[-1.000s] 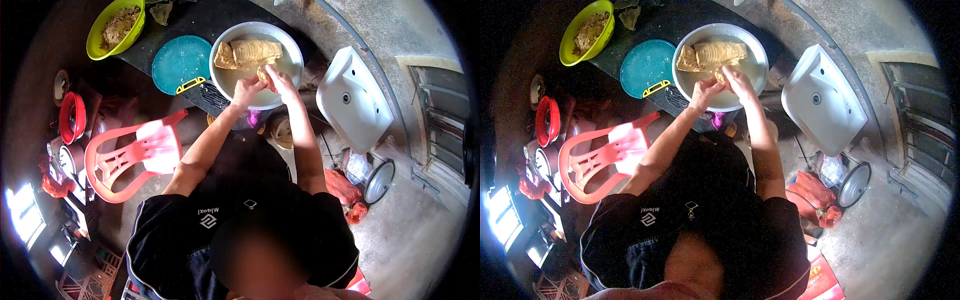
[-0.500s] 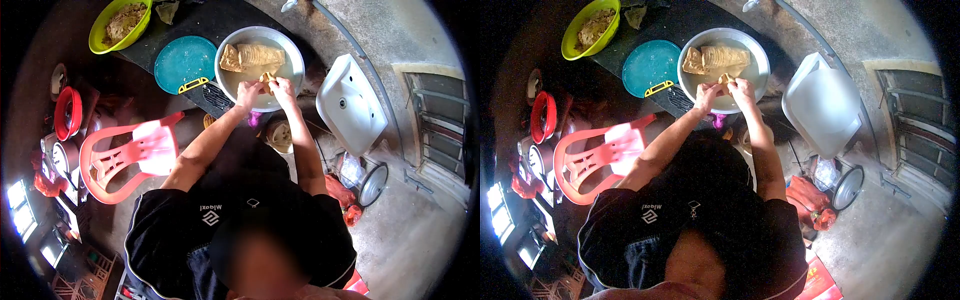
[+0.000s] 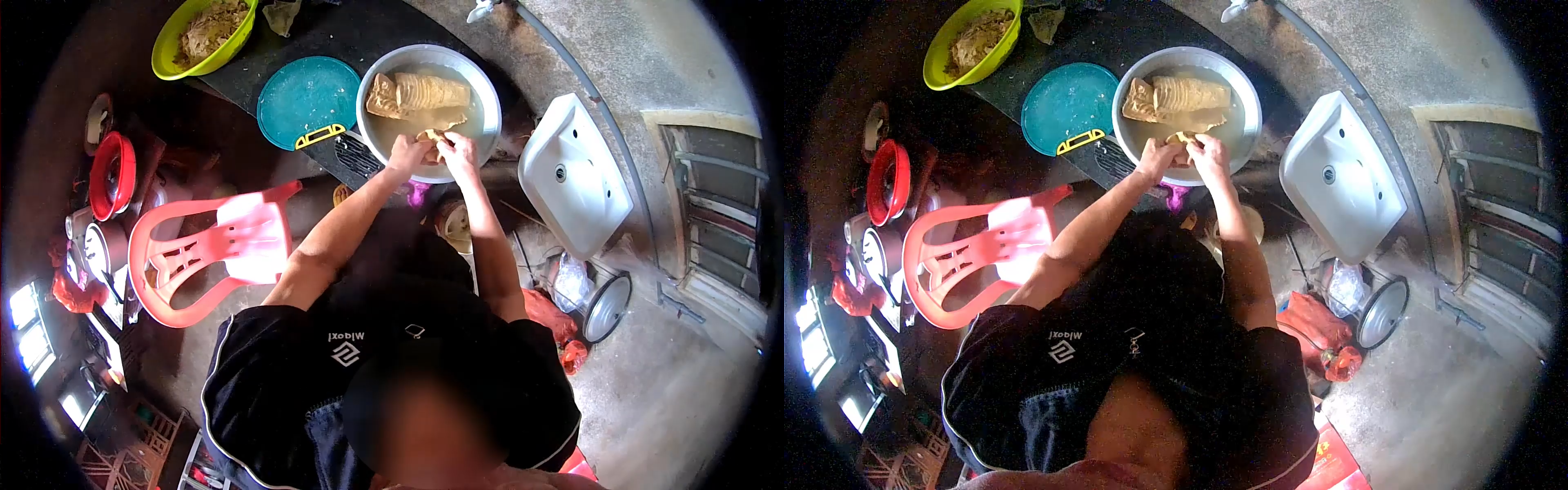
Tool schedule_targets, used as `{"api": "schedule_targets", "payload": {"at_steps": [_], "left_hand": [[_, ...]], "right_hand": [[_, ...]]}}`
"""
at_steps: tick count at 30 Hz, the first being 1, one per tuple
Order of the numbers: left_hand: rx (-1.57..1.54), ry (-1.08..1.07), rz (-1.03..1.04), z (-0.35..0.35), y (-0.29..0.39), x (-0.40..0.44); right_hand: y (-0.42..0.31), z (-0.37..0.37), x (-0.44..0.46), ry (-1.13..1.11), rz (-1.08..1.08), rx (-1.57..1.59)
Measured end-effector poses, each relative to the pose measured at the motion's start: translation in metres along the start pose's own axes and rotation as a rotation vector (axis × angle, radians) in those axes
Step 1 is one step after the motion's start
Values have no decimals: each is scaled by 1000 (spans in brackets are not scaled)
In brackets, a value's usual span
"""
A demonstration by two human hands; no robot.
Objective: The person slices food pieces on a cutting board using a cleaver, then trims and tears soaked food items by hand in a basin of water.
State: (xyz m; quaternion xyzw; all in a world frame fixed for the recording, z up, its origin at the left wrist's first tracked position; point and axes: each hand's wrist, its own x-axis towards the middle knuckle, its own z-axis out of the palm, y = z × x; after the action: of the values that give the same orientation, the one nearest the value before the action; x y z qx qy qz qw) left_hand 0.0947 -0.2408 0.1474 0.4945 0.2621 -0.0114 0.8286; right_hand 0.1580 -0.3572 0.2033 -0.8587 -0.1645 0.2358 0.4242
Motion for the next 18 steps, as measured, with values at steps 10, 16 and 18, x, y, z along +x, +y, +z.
{"api": "schedule_targets", "payload": {"at_steps": [10, 16, 18], "left_hand": [[979, -63, 358, -6, -6, 9], [1064, -54, 345, -24, -26, 17], [1106, -7, 374, -32, -36, 30]], "right_hand": [[-3, 8, 3, 96, -160, -361], [0, 24, 21, -8, 4, -408], [8, 34, 25, 93, -118, -356]]}}
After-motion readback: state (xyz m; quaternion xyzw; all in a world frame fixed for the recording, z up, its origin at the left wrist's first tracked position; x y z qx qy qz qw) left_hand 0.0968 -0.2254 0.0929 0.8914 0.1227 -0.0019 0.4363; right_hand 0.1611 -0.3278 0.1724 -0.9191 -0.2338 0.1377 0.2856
